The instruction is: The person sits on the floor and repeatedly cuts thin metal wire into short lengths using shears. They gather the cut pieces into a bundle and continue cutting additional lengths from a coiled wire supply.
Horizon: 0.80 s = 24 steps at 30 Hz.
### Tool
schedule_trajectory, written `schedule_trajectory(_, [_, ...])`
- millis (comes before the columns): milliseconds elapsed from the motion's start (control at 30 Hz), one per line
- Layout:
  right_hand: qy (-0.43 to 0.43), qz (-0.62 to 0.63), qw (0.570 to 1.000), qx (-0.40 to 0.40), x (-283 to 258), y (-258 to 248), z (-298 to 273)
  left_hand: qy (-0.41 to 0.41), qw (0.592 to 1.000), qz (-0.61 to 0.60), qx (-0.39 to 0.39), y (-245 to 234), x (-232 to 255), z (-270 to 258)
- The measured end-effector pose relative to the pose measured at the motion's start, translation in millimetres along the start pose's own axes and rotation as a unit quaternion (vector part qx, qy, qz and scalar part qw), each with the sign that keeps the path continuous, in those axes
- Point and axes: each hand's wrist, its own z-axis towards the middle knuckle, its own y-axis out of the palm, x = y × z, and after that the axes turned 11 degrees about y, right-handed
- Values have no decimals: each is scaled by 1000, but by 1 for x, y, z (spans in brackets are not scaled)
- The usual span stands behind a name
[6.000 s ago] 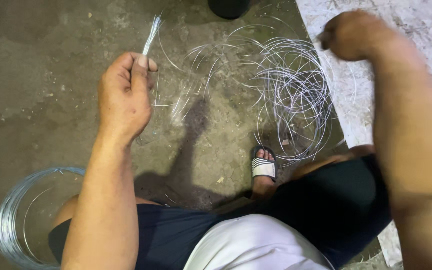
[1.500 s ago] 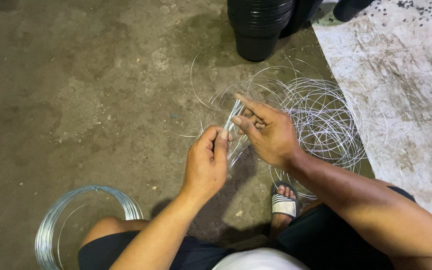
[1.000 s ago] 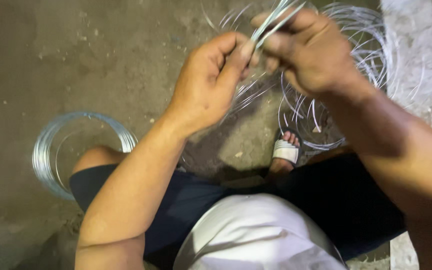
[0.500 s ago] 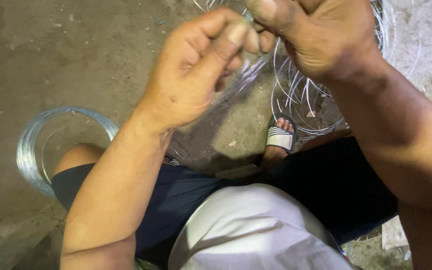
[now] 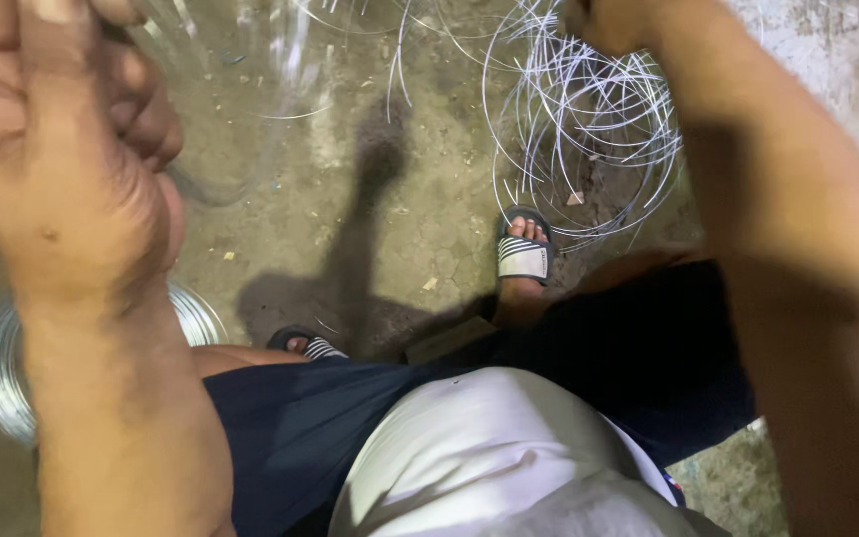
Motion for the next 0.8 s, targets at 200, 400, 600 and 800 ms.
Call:
schedule_trajectory(200, [249, 103, 961, -64, 59, 158, 21, -27, 997, 69, 16, -24, -18, -2])
schedule_trajectory(400, [204, 100, 972, -56, 4, 252, -21, -44, 998, 44, 31, -55, -41, 0])
schedule_trajectory(600, [277, 254, 918, 127, -27, 270, -56, -55, 997, 46, 26, -54, -41, -5])
schedule_trajectory(800, [338, 166, 926, 28, -8, 286, -36, -65, 995, 55, 44, -38, -34, -3])
